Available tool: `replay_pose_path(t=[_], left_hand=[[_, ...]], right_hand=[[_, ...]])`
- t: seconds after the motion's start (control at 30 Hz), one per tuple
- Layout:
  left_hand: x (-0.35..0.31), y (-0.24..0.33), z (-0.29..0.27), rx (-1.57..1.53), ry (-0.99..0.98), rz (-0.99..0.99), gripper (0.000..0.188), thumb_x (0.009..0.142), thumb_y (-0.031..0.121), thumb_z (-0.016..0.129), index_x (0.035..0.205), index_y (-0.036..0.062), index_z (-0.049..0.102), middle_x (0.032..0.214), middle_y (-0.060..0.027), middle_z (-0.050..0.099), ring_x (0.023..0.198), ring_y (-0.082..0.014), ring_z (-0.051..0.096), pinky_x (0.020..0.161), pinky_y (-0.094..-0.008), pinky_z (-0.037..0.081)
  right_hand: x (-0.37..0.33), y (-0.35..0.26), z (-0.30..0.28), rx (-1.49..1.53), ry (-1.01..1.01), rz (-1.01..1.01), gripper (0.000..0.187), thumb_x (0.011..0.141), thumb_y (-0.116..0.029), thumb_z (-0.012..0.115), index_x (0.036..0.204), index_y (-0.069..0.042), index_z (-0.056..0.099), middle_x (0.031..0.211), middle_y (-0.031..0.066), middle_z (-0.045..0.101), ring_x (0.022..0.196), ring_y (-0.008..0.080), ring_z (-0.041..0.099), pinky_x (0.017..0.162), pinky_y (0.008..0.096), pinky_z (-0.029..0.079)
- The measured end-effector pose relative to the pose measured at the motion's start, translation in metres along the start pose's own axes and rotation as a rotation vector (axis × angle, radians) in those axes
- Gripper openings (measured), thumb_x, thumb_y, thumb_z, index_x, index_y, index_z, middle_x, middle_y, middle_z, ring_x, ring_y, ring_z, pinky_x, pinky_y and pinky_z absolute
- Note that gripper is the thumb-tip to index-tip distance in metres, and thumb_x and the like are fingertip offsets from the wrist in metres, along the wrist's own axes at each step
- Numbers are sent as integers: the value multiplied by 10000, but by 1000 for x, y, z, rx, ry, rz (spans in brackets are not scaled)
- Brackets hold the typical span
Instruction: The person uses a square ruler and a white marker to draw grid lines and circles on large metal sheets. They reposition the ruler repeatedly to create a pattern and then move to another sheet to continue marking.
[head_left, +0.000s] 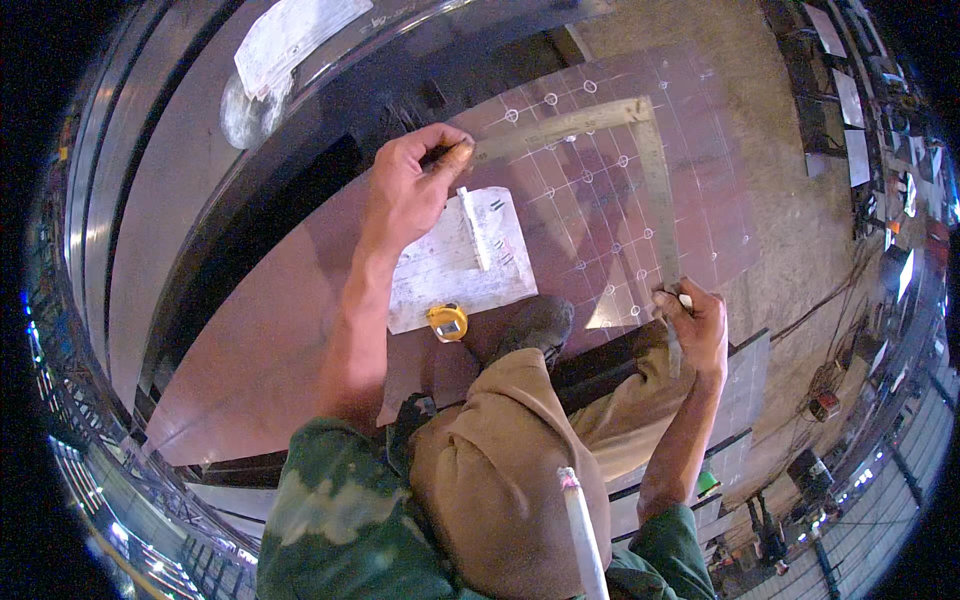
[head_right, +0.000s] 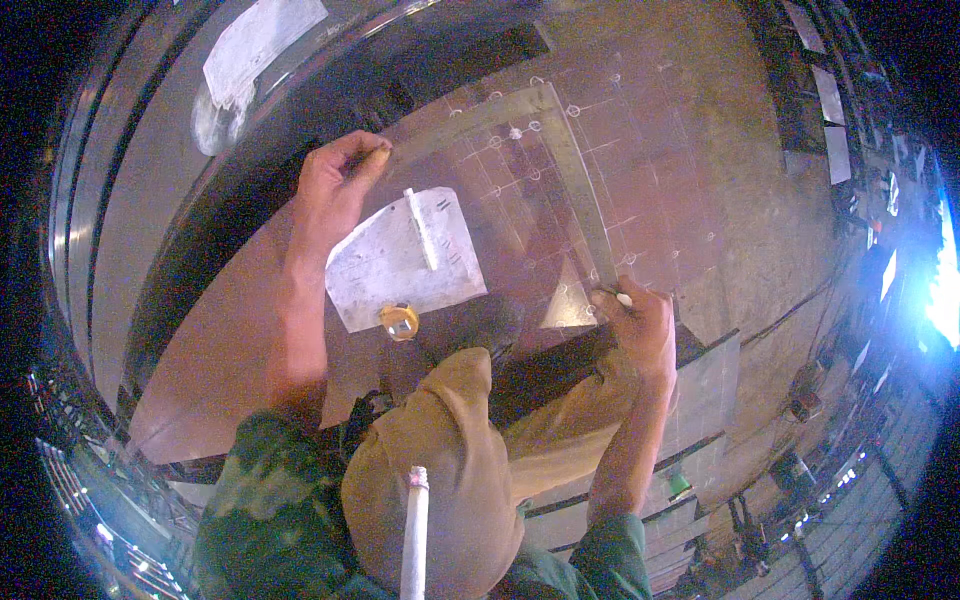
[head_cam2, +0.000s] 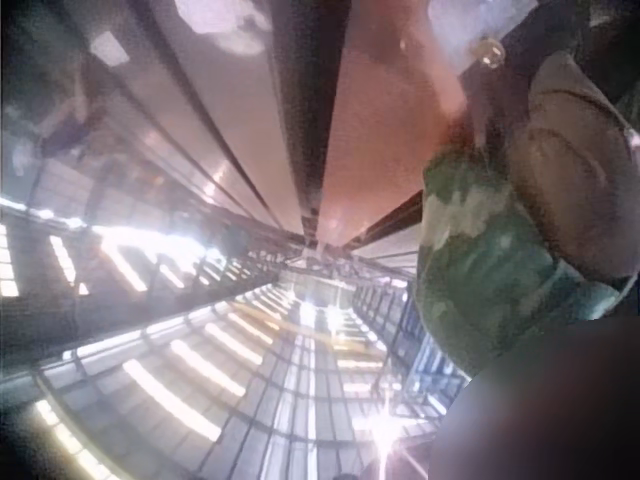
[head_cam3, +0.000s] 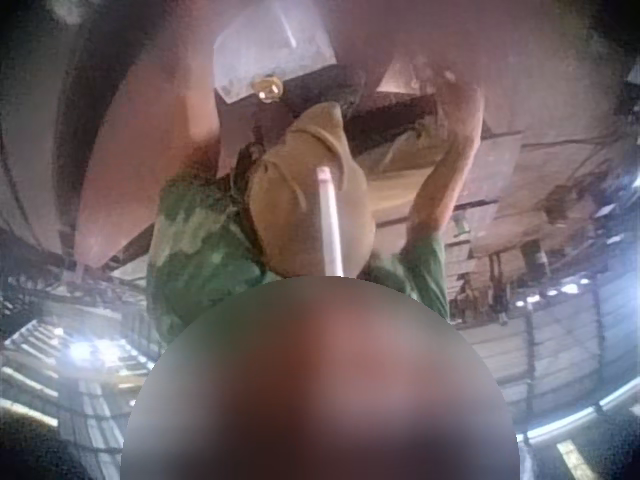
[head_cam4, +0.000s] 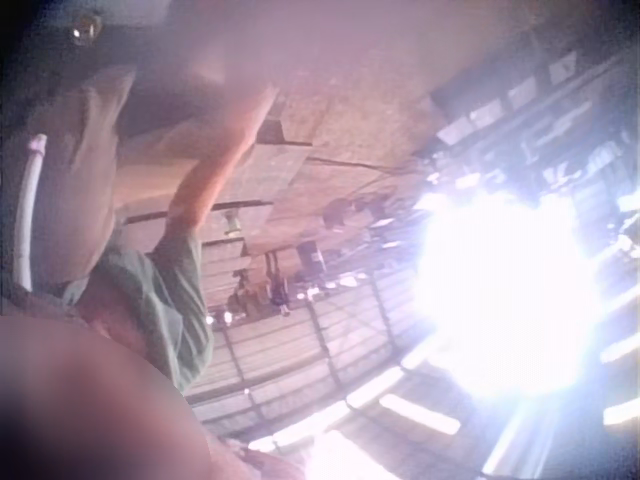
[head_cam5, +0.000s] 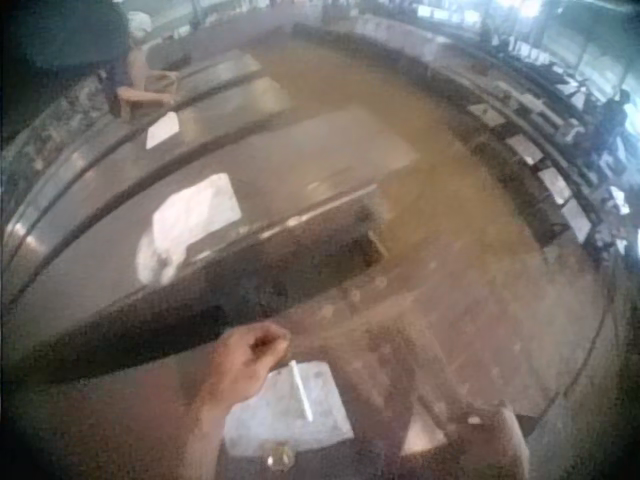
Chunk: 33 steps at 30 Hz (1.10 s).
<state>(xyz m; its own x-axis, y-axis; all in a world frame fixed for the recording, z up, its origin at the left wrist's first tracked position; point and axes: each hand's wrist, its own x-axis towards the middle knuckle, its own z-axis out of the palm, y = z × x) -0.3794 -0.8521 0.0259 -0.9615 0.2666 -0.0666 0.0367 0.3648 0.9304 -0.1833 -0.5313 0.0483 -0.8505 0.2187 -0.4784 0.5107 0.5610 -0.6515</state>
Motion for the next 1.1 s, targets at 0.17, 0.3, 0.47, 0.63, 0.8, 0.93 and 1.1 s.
replay_pose_path(t=[0.17, 0.3, 0.47, 0.63, 0.8, 0.93, 1.1], left_hand=[[-19, 19, 3, 516, 313, 342, 421, 833, 134, 696, 1223, 58, 557, 1058, -156, 584, 1008, -282, 567, 898, -382, 445], [-120, -53, 5, 477, 26, -101, 389, 832, 116, 665, 1189, 30, 537, 1046, -186, 540, 977, -341, 536, 870, -425, 437], [-173, -89, 46, 453, -70, -267, 307, 833, 149, 669, 1088, 31, 545, 948, -159, 545, 848, -299, 560, 752, -417, 457], [-129, -101, 85, 537, 110, -138, 307, 834, 192, 695, 1027, 24, 523, 909, -151, 546, 798, -326, 561, 738, -421, 450], [-89, -101, 106, 724, 97, -233, 437, 817, 239, 720, 1067, -14, 466, 956, -206, 546, 920, -380, 558, 806, -452, 439], [-90, -107, 109, 818, 125, -142, 442, 805, 210, 723, 1069, -25, 457, 973, -216, 532, 930, -398, 544, 817, -461, 431], [-69, -65, 140, 755, 3, -240, 395, 805, 164, 712, 1062, -16, 472, 956, -182, 535, 891, -346, 547, 810, -433, 425]], right_hand=[[-30, 71, -5, 308, 367, 3, 191, 901, -177, 639, 822, -3, 637, 685, 25, 606, 597, 78, 504, 547, 249, 389], [-43, 52, -31, 579, 491, 108, 154, 929, -154, 591, 843, -32, 628, 762, 43, 607, 666, 94, 546, 572, 242, 401], [-47, 76, -31, 1013, 710, 50, 123, 976, -157, 548, 959, -57, 616, 811, 7, 600, 681, 99, 555, 607, 238, 445], [-38, 73, -25, 1144, 863, 110, 139, 976, -180, 555, 950, -57, 614, 741, -17, 562, 570, 66, 493, 496, 213, 383], [-42, 84, -47, 1041, 977, 225, 163, 976, -209, 555, 920, -67, 612, 672, -21, 534, 546, 55, 477, 475, 206, 357], [-45, 104, -62, 1022, 917, 199, 192, 986, -228, 536, 911, -70, 614, 644, -25, 514, 539, 57, 462, 472, 207, 345], [-32, 164, -91, 1201, 1067, 237, 197, 986, -234, 533, 901, -75, 611, 624, -29, 488, 515, 62, 418, 474, 220, 329]])
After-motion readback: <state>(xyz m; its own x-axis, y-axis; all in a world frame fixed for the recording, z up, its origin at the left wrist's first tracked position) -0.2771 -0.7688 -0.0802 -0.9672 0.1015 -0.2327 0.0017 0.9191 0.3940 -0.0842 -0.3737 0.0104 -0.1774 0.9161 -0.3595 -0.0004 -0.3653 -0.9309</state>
